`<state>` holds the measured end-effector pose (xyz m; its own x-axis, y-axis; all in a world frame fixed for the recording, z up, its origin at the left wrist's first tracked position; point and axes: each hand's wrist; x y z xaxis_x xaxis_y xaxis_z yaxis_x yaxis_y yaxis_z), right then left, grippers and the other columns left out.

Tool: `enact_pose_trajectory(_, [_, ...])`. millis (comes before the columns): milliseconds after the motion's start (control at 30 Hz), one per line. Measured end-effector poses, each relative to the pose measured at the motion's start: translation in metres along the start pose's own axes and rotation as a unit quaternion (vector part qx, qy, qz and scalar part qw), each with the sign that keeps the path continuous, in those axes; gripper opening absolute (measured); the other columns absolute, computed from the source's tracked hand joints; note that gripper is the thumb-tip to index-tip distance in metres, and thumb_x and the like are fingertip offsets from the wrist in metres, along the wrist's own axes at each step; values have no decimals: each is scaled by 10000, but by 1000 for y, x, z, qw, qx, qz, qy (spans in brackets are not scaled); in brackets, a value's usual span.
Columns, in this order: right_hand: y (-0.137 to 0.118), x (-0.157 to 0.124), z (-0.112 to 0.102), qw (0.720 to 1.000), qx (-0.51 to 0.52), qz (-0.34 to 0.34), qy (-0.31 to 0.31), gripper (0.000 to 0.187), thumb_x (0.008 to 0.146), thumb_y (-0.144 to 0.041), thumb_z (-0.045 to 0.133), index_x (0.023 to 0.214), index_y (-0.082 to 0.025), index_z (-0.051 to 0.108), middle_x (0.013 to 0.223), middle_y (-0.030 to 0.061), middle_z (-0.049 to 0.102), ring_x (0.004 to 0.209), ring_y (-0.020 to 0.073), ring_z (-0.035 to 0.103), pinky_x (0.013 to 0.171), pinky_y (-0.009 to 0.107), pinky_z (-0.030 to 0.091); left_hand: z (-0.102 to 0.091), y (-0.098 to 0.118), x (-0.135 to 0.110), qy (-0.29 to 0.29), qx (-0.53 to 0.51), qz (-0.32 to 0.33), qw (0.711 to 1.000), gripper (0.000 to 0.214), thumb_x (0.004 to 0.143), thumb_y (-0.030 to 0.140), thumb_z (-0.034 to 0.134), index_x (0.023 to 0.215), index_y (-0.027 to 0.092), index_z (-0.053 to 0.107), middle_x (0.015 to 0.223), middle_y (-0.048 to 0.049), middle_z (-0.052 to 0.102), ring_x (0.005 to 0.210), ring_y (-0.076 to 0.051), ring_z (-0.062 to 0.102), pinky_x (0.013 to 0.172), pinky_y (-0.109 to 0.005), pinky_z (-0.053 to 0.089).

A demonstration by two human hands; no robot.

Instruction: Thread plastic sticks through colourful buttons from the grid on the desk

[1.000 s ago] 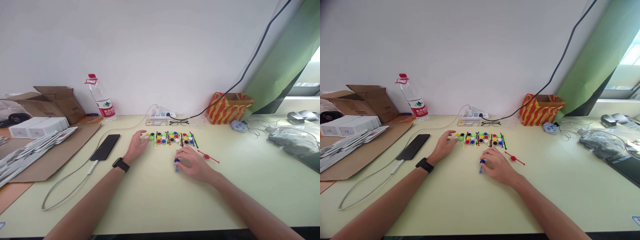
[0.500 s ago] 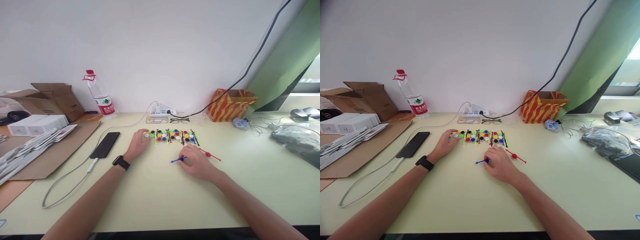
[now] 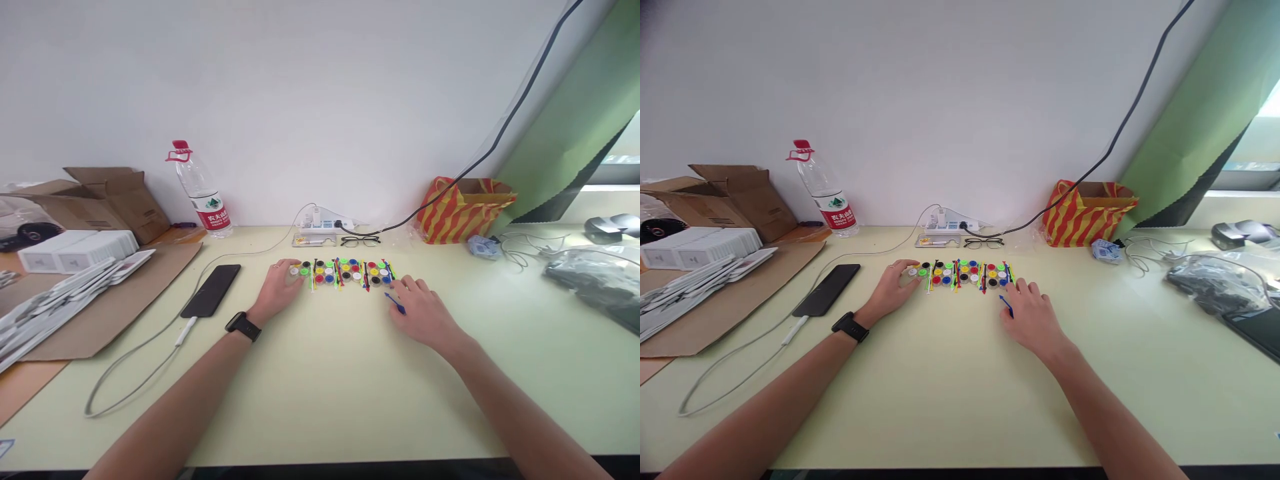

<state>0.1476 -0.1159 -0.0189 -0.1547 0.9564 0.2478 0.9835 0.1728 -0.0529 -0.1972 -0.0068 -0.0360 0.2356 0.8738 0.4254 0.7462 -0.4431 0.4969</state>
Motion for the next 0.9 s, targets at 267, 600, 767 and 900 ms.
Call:
enact_pose_trajectory(267, [10, -2, 5, 999, 26, 20, -36, 357, 904, -117, 483, 1243, -209, 548, 1012, 104, 649, 935, 265, 628, 721, 346, 464, 4, -2, -1, 9, 20, 28, 999, 302, 902, 358, 606, 1151, 241, 734, 1321, -85, 648, 1225, -307, 573, 1114, -483, 448])
enact_pose_trajectory(600, [10, 1, 2, 999, -23, 24, -12, 356, 914, -142, 488, 1258, -197, 560, 1086, 135, 660, 1013, 301, 592, 757, 396, 443, 1, 5, -2, 12, 26, 42, 999, 229, 889, 342, 639, 1077, 256, 737, 1215, -75, 698, 1178, -299, 599, 1093, -490, 450])
enact_pose_trajectory(767, [-1, 3, -2, 998, -26, 9, 56, 314, 975, -292, 505, 1266, -184, 552, 1146, 154, 659, 1069, 334, 562, 833, 453, 437, 0, 6, -2, 7, 31, 64, 997, 234, 903, 350, 630, 1085, 262, 747, 1207, -77, 701, 1175, -288, 607, 1097, -478, 437])
enact_pose_trajectory(900, [-9, 4, -5, 995, 9, -7, 95, 350, 989, -351, 511, 1296, -188, 552, 1190, 157, 659, 1090, 339, 556, 876, 465, 435, 0, 8, -2, 27, 19, 52, 998, 166, 890, 331, 643, 1013, 251, 721, 1177, -68, 715, 1177, -288, 601, 1088, -474, 441])
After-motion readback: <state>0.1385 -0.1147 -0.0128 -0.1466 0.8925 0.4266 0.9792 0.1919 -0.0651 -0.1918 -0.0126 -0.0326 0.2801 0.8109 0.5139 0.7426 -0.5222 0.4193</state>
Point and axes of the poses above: each hand's wrist, its own x-axis towards the middle knuckle, its own z-axis out of the palm, y = z × x
